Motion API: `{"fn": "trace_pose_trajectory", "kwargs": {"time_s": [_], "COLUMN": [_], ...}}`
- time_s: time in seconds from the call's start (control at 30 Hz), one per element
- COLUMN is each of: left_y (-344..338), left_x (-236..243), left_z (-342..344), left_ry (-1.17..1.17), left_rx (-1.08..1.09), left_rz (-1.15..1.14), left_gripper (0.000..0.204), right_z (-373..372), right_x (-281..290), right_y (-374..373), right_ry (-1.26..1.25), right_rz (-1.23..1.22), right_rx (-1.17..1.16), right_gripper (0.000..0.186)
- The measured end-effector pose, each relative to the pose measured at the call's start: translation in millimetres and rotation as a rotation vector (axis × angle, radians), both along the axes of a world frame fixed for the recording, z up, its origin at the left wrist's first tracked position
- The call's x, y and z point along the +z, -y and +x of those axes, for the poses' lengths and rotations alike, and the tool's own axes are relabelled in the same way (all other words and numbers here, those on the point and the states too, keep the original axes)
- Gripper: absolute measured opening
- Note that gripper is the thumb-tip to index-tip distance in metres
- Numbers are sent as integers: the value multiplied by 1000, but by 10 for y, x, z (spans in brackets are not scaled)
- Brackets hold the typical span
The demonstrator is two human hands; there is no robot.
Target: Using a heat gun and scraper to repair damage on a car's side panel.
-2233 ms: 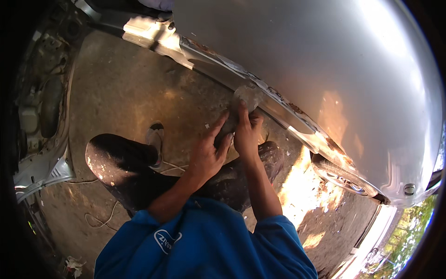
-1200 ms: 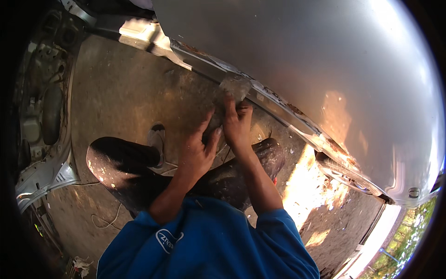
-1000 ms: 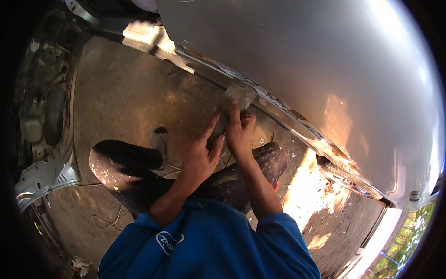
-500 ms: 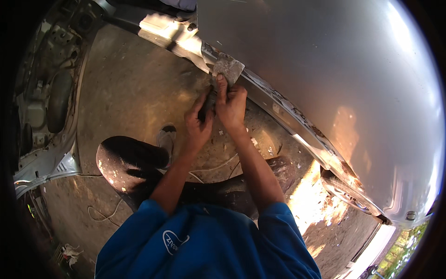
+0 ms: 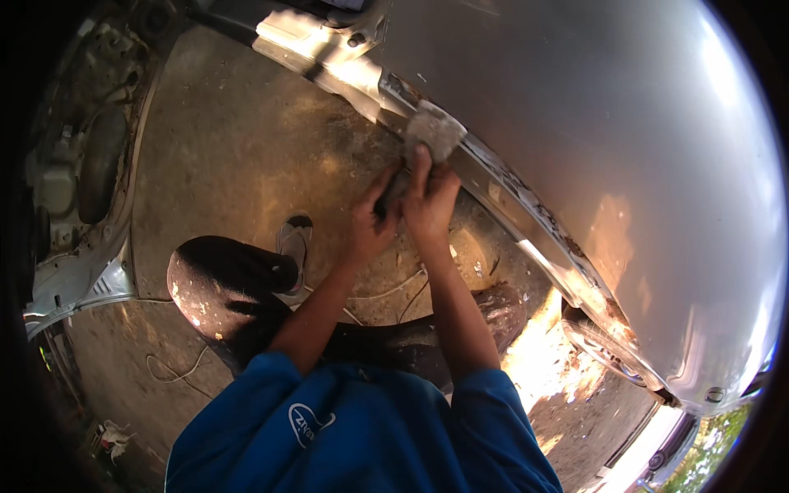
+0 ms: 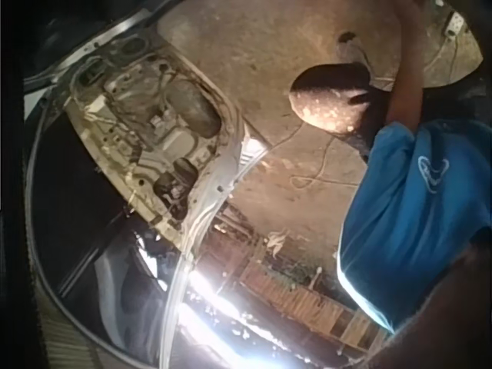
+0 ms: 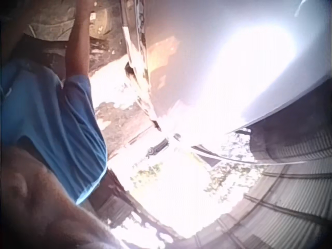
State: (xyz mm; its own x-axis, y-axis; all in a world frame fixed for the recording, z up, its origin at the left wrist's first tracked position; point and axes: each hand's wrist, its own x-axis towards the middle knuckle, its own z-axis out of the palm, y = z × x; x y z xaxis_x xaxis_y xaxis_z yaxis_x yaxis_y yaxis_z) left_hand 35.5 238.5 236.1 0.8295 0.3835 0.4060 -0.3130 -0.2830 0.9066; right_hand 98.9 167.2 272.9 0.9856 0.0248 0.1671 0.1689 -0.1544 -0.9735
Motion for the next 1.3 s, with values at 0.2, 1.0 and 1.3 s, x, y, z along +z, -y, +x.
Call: {"fn": "trace_pose_trajectory", "kwargs": {"time_s": [0.2, 1.0, 1.3], "left_y": [-131, -623, -843], "left_x": [-54, 769, 1970], "left_z": [220, -716, -241], "left_ry": [-3, -144, 407], "left_rx": [33, 219, -110], "left_rz": [-90, -133, -459], "left_gripper": [55, 32, 17], "right_z": [182, -287, 481], "right_x": [105, 510, 2664], "right_y": [-88, 809, 1526], "right_ry": [84, 112, 1645], "right_rz": [-252, -159, -660], "right_rx": [-24, 163, -390], "right_gripper": [46, 16, 20]}}
